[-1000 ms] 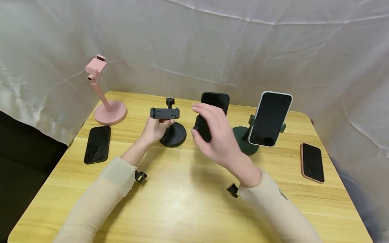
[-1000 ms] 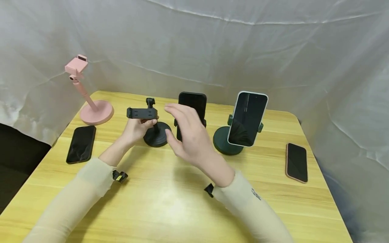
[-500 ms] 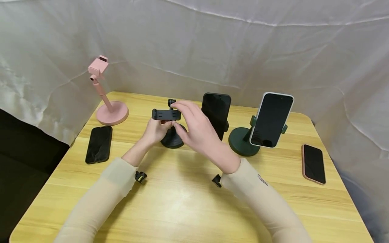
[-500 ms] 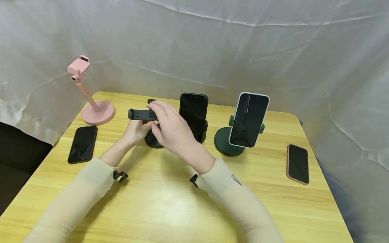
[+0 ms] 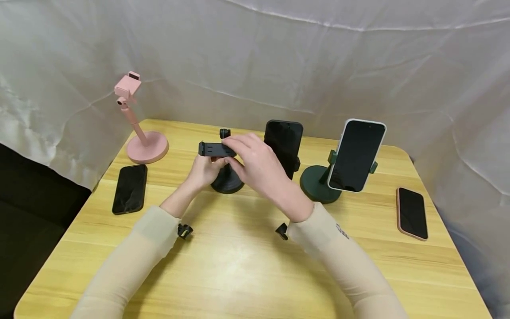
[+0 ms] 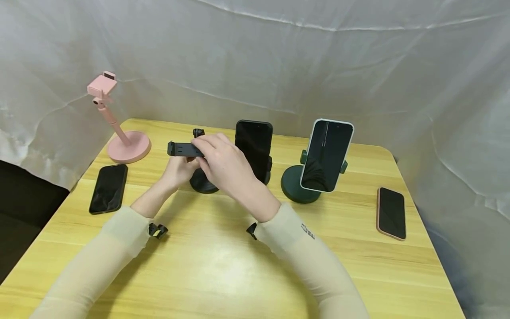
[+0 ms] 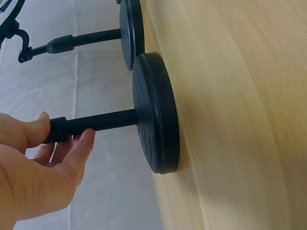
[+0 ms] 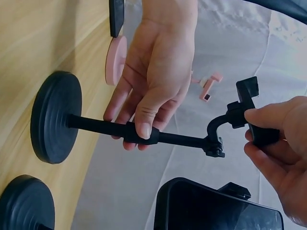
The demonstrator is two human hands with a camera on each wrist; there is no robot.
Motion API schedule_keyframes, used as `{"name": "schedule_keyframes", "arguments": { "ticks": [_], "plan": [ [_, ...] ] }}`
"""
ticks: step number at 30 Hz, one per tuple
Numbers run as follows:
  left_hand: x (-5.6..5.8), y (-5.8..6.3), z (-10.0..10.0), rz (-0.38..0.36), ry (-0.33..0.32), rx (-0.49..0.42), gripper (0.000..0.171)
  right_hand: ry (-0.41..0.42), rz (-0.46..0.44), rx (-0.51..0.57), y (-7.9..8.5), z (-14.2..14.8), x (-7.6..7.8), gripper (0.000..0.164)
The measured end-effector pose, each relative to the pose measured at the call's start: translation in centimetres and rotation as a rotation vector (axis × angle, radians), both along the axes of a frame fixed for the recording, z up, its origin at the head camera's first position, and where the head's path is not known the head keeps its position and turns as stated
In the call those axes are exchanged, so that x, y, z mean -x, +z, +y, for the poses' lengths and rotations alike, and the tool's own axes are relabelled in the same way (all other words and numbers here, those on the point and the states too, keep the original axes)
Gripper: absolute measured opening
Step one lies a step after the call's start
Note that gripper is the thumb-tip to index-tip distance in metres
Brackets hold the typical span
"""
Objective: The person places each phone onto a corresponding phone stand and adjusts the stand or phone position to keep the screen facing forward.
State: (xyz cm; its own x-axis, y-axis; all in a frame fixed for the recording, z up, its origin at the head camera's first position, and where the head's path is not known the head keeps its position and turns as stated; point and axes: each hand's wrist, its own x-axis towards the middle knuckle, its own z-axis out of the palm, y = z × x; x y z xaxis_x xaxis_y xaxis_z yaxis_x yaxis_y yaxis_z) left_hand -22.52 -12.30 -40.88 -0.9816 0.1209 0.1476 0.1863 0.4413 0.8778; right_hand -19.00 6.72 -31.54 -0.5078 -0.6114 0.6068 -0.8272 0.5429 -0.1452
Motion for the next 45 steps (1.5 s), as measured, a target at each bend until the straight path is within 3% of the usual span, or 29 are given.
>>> {"name": "schedule_keyframes", "arguments": {
  "ticks": [4, 12, 17, 20, 28, 36, 45],
  "plan": [
    [0.0, -0.1, 0.0, 0.033, -0.023, 0.014, 0.035, 0.004, 0.039, -0.027, -0.1, -0.1, 0.0, 0.028],
    [0.2, 0.0, -0.2, 0.102, -0.050, 0.068, 0.030, 0.039, 0.193, 0.055, -1.3, -0.1, 0.1, 0.028],
    [0.3, 0.1, -0.1, 0.113, -0.042, 0.110, 0.025, 0.040, 0.328, 0.085, -2.3, -0.1, 0.1, 0.024],
    [0.2, 0.2, -0.2, 0.104, -0.027, 0.141, 0.026, 0.043, 0.357, 0.109, -2.6, -0.1, 0.1, 0.025],
    [0.1, 0.3, -0.3, 0.087, -0.035, 0.179, 0.031, 0.083, 0.257, 0.153, -2.7, 0.0, 0.4, 0.031],
    [0.3, 0.2, 0.0, 0.102, -0.042, 0.159, 0.030, 0.100, 0.176, 0.194, -2.7, 0.6, 0.0, 0.041],
    [0.3, 0.0, -0.1, 0.097, -0.039, 0.115, 0.023, 0.138, 0.147, 0.301, -2.3, 2.4, -1.4, 0.034]
  ]
}}
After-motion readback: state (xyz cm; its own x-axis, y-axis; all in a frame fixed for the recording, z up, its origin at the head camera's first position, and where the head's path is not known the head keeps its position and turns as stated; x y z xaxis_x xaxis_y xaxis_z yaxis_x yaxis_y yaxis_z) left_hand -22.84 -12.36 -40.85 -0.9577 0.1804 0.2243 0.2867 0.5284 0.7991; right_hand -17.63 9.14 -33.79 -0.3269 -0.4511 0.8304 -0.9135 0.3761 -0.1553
